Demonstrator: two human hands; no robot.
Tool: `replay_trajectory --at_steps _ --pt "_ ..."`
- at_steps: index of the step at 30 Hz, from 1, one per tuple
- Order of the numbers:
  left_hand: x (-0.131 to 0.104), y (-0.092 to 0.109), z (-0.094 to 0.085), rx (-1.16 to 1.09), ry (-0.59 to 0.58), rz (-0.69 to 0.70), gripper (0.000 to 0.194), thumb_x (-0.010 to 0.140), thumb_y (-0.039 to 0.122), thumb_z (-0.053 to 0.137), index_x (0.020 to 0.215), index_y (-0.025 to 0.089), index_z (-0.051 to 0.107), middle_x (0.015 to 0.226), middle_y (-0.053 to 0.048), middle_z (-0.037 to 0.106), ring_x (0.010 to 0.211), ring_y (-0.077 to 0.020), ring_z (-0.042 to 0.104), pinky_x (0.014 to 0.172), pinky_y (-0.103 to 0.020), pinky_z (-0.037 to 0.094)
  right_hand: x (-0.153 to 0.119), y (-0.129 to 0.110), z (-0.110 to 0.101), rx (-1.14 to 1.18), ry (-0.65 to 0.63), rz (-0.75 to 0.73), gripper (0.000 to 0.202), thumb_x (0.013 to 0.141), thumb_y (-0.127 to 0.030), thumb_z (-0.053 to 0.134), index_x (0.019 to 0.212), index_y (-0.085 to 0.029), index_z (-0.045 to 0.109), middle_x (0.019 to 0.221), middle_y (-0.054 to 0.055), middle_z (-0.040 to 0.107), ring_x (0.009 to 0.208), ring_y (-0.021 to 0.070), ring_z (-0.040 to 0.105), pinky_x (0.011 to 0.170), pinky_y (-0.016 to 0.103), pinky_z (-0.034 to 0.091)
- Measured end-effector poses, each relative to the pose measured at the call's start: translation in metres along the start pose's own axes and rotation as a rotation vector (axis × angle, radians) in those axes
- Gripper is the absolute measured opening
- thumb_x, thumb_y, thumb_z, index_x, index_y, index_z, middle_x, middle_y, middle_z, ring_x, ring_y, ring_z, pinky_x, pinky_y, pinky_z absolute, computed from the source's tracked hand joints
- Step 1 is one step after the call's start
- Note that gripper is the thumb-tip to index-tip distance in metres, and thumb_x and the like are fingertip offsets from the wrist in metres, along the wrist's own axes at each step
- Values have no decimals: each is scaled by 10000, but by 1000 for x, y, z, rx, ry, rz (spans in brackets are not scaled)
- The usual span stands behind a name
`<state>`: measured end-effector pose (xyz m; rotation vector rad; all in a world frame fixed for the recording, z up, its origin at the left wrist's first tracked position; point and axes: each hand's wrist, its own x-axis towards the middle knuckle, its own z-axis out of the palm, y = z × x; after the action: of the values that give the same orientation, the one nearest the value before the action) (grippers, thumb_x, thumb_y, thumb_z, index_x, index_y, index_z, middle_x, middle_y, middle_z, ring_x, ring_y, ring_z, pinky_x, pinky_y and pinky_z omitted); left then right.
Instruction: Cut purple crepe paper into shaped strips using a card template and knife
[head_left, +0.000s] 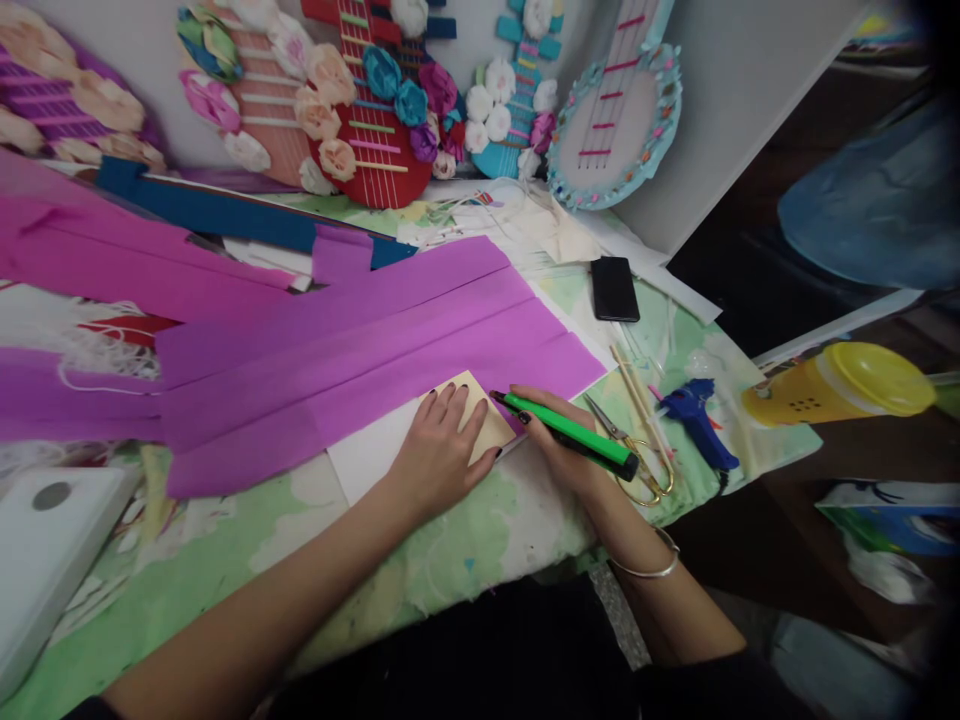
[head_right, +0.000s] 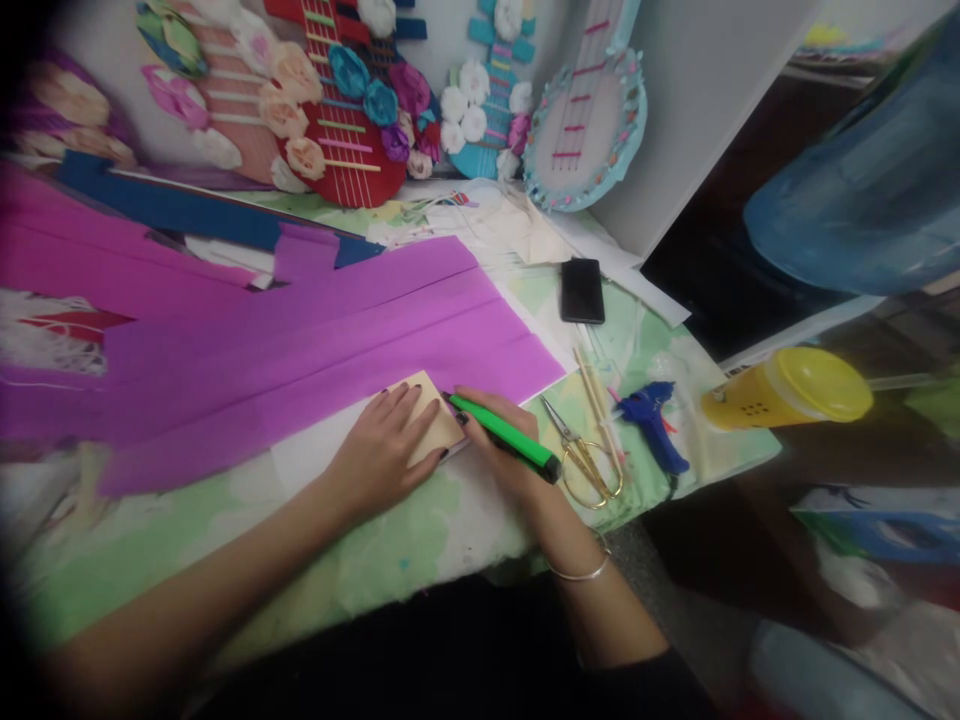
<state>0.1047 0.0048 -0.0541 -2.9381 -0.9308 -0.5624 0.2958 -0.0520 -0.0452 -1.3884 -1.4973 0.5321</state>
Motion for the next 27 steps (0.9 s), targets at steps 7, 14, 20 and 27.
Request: replay_trajectory --at_steps 7,14,20,27 --pt "0 0 0 0 8 -4 539 910 407 481 1289 30 551 1294 -287 544 1244 -425 484 1023 -580 389 5 -1 7 -46 17 -40 275 887 -254 559 1131 -212 681 1127 85 714 1038 206 674 949 390 535" --pt "-1 0 3 9 24 -8 550 916 414 475 1297 24 549 1297 -280 544 1241 -418 488 1038 -565 382 5 6 9 -86 0 -62 293 895 -258 552 1161 -220 669 1144 79 707 1058 210 665 958 396 530" --pt "-1 0 4 2 41 -8 540 908 411 493 1287 31 556 1282 -274 554 1239 -412 492 1031 -570 390 5 2 7 -69 0 -62 291 899 -267 545 1156 -220 673 1132 79 712 1045 209 670 958 386 535" --pt "-1 0 5 10 41 -5 545 901 409 504 1286 26 559 1287 -272 551 1235 -416 493 1034 -566 387 5 6 9 -71 2 -54 298 901 -274 549 1171 -219 659 1155 77 701 1062 207 661 962 385 527"
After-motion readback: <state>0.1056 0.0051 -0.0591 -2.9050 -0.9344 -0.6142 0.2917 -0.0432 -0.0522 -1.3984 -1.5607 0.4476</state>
